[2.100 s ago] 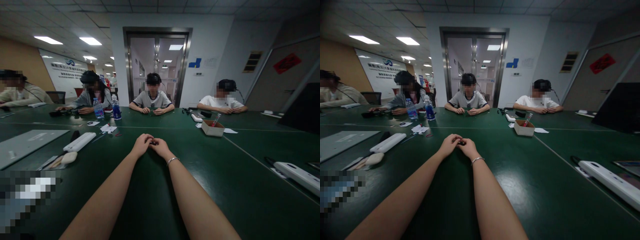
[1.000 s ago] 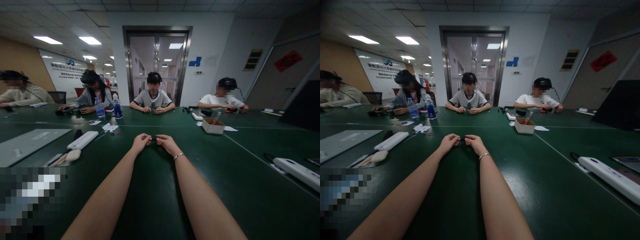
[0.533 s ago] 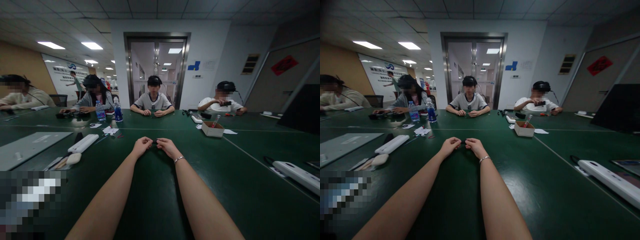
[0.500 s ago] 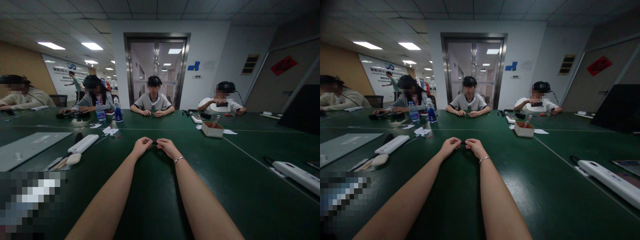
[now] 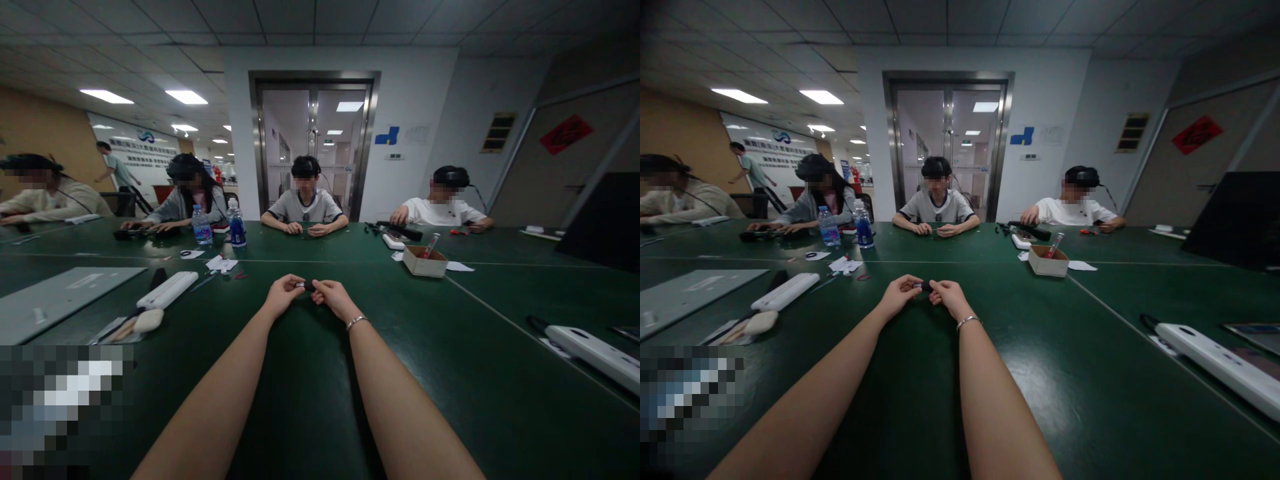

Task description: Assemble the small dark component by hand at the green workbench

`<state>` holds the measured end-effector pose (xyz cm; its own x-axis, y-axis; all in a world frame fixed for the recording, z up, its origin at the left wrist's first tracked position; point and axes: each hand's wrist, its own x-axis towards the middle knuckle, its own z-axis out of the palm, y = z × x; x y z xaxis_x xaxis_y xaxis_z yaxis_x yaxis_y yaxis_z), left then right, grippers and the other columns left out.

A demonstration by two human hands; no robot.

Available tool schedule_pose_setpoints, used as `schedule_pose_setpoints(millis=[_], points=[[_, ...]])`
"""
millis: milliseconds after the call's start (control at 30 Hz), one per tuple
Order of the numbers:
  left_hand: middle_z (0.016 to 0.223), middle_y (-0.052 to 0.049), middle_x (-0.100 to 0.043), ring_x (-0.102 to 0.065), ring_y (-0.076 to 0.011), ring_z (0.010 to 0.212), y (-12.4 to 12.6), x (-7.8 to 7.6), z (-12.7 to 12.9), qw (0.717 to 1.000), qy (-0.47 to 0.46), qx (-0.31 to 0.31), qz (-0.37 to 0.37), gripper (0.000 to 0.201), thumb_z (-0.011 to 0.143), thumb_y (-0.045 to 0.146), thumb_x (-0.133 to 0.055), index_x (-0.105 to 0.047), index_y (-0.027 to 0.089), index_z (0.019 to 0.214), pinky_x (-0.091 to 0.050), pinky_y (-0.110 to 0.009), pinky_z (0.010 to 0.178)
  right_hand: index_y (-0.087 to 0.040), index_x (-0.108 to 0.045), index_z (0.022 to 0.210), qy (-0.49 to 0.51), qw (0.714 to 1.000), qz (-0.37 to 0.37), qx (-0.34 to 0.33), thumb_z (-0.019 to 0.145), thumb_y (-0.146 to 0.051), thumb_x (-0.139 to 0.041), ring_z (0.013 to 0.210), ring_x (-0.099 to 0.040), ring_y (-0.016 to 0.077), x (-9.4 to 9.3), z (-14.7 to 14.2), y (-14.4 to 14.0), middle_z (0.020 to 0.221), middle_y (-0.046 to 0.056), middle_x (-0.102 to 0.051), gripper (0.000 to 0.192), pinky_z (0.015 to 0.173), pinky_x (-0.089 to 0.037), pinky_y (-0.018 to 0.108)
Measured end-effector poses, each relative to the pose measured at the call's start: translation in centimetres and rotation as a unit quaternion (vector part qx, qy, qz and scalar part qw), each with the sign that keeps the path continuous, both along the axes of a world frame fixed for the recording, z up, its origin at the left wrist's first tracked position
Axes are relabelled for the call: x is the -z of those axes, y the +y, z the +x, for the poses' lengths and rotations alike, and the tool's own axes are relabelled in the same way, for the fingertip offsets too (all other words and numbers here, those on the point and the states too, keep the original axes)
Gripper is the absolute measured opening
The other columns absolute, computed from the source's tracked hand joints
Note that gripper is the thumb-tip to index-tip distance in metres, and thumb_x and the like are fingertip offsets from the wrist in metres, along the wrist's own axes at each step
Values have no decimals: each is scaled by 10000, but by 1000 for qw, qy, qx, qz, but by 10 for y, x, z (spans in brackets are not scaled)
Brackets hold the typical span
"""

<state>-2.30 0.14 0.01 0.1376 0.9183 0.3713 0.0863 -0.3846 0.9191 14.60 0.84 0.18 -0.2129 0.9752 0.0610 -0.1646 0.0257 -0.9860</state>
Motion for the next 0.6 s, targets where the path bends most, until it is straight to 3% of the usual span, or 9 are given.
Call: schedule_pose_setpoints(millis=[233,433,600], points=[[850,-74,-684,-629,-181,793,-1,-2,-1,999,9,-29,-17,327,653,393,-704,-656,143,859,-496,-304,727,-78,-615,696,-12,1000,3,-4,749,-337,-708,492,-547,87,-1,0,-1,581,62,-608,281,433,-422,172],[871,-69,-682,-636,-182,825,-1,-3,-1,999,-12,-19,-24,367,589,353,-763,-644,142,864,-490,-334,818,-76,-623,732,6,1000,-12,-8,750,-262,-712,494,-549,86,-2,0,-1,584,58,-610,207,436,-421,169],[816,-67,-653,-635,-152,670,1,-1,2,995,-20,-34,-93,400,696,463,-667,-610,137,922,-494,-259,590,-78,-619,725,12,1000,-7,-1,746,-270,-714,482,-538,82,-1,-1,0,579,53,-603,215,414,-398,166]])
